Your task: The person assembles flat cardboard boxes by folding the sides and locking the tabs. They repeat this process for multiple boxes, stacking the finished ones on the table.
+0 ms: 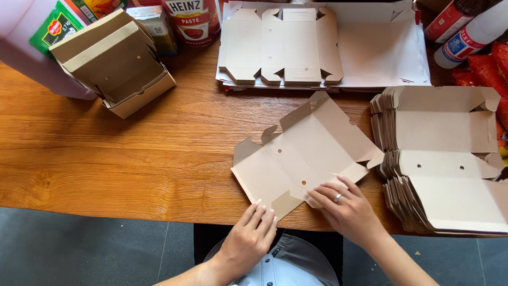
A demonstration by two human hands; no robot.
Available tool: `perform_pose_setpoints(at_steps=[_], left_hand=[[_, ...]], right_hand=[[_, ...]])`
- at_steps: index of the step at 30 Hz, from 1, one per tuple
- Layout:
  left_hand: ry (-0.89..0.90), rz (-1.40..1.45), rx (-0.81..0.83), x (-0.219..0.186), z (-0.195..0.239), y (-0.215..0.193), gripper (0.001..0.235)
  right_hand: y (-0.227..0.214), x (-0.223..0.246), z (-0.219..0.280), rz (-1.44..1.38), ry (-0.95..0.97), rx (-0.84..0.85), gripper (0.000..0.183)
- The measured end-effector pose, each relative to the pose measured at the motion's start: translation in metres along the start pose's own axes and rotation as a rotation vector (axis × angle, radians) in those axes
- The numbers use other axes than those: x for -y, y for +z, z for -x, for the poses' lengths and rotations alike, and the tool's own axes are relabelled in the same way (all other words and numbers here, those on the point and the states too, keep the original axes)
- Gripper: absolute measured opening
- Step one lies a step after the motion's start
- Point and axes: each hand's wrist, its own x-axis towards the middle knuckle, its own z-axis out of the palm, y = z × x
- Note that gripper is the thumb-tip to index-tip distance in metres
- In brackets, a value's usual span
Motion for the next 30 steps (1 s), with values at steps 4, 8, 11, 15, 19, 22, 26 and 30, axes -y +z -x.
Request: perform_pose_setpoints(at_steps=[4, 8, 11, 15, 19, 22, 26, 30], left_hand=[[-0.158, 0.075, 0.038, 0.006, -0.021, -0.023, 0.019], [-0.276, -0.034, 0.044, 0.006, -0.025, -0.006, 0.034], [-0.316, -0.138, 0.059, 0.003, -0.033, -0.003, 0.041], [-0.226, -0.081, 0.014, 0.013, -0.043, 0.005, 0.028], [-0.286, 0.213, -0.088, 0.021, -0.047, 0.014, 0.017], [-0.309, 0.249, -0.096, 0.022, -0.05, 0.011, 0.015], [-0.252, 0.206, -0.11, 0.024, -0.048, 0.014, 0.023], [-0.179, 0.156, -0.073, 0.022, -0.044, 0.015, 0.029]], right_hand=[[0.0, 0.0, -0.003, -0.033, -0.003, -0.002, 0.013], [0.011, 0.026, -0.018, -0.157, 0.098, 0.044, 0.004], [0.025, 0.034, -0.024, -0.181, 0.205, 0.069, 0.008], [0.034, 0.036, -0.03, -0.273, 0.354, 0.171, 0.008], [0.034, 0.033, -0.038, -0.308, 0.554, 0.254, 0.016], [0.035, 0.032, -0.04, -0.235, 0.628, 0.258, 0.03], [0.038, 0.034, -0.036, -0.12, 0.496, 0.095, 0.015], [0.031, 0.041, -0.031, 0.111, 0.268, 0.064, 0.009]])
